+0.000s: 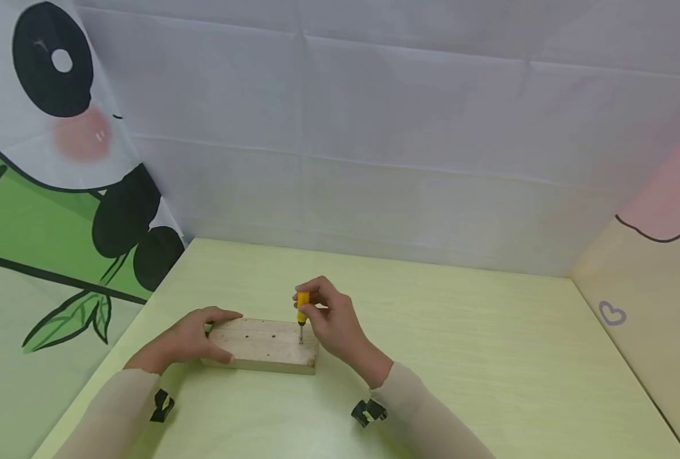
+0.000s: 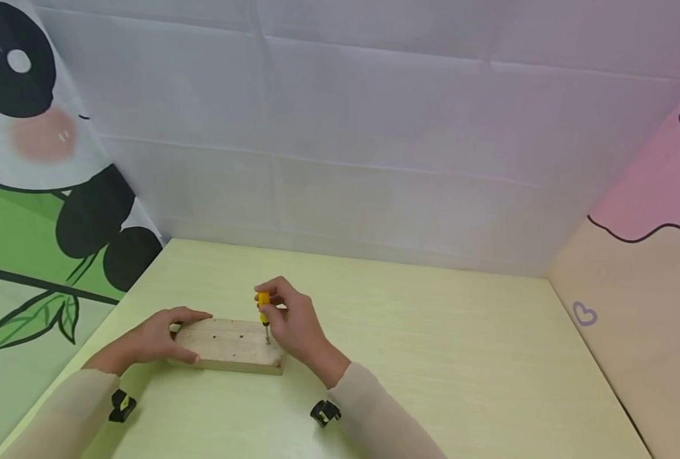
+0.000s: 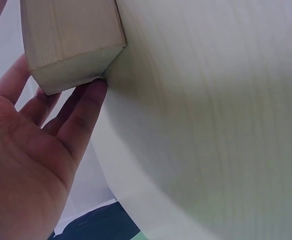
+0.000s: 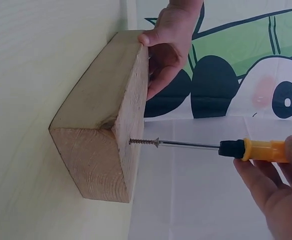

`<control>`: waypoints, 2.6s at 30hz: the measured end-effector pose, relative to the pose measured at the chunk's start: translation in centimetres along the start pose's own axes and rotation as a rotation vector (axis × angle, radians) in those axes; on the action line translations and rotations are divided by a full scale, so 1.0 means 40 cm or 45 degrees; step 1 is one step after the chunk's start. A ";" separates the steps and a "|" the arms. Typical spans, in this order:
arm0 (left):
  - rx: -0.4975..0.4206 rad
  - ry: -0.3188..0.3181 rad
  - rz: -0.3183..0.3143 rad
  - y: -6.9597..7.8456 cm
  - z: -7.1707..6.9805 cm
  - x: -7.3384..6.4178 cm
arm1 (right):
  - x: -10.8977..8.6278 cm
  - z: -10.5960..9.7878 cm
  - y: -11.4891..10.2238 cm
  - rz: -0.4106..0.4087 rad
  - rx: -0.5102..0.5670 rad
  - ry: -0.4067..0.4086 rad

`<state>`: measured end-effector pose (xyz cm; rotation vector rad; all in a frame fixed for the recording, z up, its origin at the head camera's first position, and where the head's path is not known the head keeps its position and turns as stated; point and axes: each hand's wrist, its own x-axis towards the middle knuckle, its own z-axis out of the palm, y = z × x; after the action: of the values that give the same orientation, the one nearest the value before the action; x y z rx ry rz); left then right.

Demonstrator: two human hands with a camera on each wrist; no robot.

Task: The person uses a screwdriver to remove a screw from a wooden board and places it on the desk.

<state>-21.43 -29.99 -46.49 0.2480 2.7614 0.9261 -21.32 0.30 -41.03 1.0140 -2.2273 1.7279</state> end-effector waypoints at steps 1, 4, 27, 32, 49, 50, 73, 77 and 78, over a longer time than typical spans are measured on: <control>-0.003 -0.001 -0.003 0.000 0.000 -0.001 | 0.000 0.002 -0.001 0.005 -0.002 0.004; -0.007 0.001 -0.007 -0.002 -0.001 -0.002 | -0.002 0.009 -0.001 0.003 -0.021 0.039; -0.025 0.002 -0.023 0.006 -0.001 -0.001 | -0.002 0.015 -0.013 -0.052 -0.038 0.165; -0.033 -0.008 -0.043 0.008 -0.001 -0.005 | -0.005 0.014 -0.010 -0.061 -0.057 0.191; -0.018 -0.001 -0.020 0.001 -0.004 -0.006 | -0.003 0.011 -0.007 -0.043 0.007 0.200; -0.022 -0.003 -0.021 0.001 -0.004 -0.007 | -0.004 0.011 -0.009 -0.042 0.029 0.183; -0.017 -0.011 -0.052 -0.002 0.004 0.003 | -0.003 0.018 -0.014 -0.109 -0.080 0.180; -0.009 -0.008 -0.042 -0.003 0.006 0.003 | -0.004 0.015 -0.012 -0.087 -0.068 0.177; -0.009 -0.006 -0.038 -0.003 0.006 0.003 | -0.003 0.014 -0.012 -0.082 -0.046 0.169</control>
<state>-21.50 -29.93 -46.77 0.2068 2.7492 0.9260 -20.79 -0.20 -40.89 0.9244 -2.1127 1.6707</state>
